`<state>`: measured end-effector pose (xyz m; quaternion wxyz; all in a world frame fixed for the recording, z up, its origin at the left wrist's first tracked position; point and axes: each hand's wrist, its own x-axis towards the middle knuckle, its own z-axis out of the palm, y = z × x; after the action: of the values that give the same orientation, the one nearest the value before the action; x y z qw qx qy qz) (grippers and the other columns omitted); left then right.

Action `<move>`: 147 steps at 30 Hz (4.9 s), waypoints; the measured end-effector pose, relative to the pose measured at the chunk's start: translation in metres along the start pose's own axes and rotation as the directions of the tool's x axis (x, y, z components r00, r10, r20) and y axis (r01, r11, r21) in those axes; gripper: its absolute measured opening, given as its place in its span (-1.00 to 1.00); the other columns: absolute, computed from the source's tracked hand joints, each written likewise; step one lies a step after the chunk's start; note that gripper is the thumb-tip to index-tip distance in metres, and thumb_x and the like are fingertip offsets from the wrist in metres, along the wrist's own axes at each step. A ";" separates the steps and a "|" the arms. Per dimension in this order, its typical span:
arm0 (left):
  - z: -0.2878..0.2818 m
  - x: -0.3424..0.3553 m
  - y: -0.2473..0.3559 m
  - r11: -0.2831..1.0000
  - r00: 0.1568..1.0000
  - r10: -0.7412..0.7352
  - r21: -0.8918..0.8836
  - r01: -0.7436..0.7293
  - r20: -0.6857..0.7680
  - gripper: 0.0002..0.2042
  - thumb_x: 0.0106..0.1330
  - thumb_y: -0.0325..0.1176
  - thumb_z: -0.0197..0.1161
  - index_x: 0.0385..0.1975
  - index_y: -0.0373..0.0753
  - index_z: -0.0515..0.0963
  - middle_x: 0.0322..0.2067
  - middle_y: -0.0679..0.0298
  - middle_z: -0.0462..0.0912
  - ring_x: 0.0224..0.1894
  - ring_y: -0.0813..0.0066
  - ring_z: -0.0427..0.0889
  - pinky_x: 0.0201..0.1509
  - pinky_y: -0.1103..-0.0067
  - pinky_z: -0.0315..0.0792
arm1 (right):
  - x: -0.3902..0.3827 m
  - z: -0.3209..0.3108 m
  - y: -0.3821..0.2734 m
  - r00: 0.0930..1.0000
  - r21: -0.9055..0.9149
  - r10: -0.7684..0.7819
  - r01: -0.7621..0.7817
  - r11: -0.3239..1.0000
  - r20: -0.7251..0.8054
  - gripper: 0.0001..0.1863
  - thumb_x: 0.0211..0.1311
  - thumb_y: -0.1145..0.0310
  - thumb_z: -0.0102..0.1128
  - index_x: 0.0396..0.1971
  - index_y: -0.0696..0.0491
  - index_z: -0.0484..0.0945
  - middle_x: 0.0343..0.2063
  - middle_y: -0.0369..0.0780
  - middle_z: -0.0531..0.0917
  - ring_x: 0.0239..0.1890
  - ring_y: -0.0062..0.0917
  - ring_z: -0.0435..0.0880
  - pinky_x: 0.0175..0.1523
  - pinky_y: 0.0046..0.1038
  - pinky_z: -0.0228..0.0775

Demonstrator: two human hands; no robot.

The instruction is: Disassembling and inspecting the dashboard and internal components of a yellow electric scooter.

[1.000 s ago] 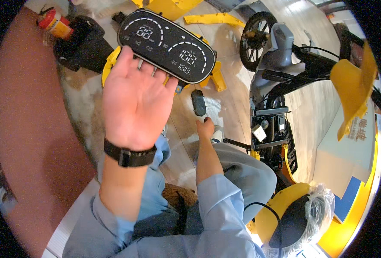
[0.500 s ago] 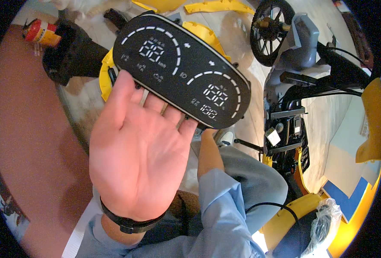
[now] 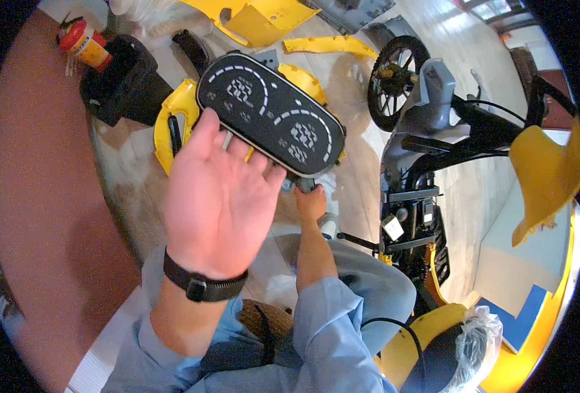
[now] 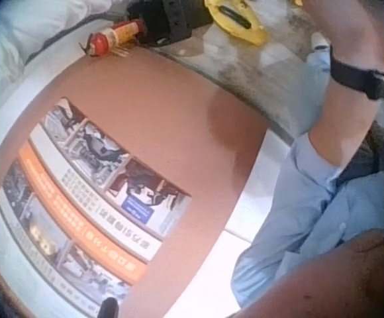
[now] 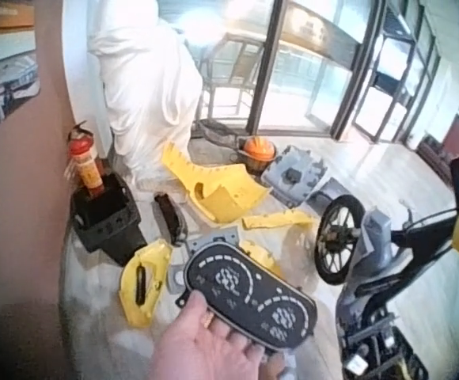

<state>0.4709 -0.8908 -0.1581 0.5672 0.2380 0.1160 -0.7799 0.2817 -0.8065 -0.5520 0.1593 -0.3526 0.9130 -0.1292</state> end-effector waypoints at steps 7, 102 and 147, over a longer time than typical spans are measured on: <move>-0.002 -0.004 0.026 0.997 0.997 0.074 -0.015 -0.074 0.009 -0.66 0.56 -0.07 -0.17 0.08 -0.14 0.39 0.09 0.33 0.45 0.18 0.35 0.38 0.38 0.28 0.16 | -0.019 -0.098 -0.046 0.998 -0.028 -0.034 0.032 0.999 -0.046 -0.33 -0.27 -0.04 0.50 -0.17 0.12 0.58 -0.25 -0.03 0.70 -0.16 -0.10 0.68 -0.06 -0.13 0.52; -0.016 -0.015 -0.082 0.985 0.987 -0.152 0.095 0.146 0.060 -0.50 0.33 0.20 0.03 0.03 -0.05 0.48 0.07 0.28 0.50 0.18 0.22 0.42 0.33 0.18 0.21 | -0.069 -0.388 -0.111 0.695 0.304 -0.668 0.718 0.626 -0.267 -0.34 -0.25 0.31 0.59 -0.02 0.06 0.55 -0.11 -0.23 0.60 -0.32 -0.49 0.66 -0.28 -0.49 0.55; -0.016 -0.016 -0.077 0.970 0.977 -0.182 0.183 0.160 0.109 -0.42 0.33 0.23 -0.11 0.06 -0.14 0.42 0.04 0.22 0.50 0.14 0.24 0.42 0.31 0.20 0.17 | -0.065 -0.396 -0.108 0.737 0.382 -0.612 0.674 0.632 -0.288 -0.34 -0.29 0.29 0.61 -0.05 0.10 0.58 -0.23 -0.21 0.65 -0.41 -0.50 0.62 -0.28 -0.50 0.54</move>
<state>0.4068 -0.8448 -0.1703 0.4811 0.2262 0.0322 -0.8464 0.2408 -0.7899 -0.1384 0.1217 -0.5971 0.6765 -0.4136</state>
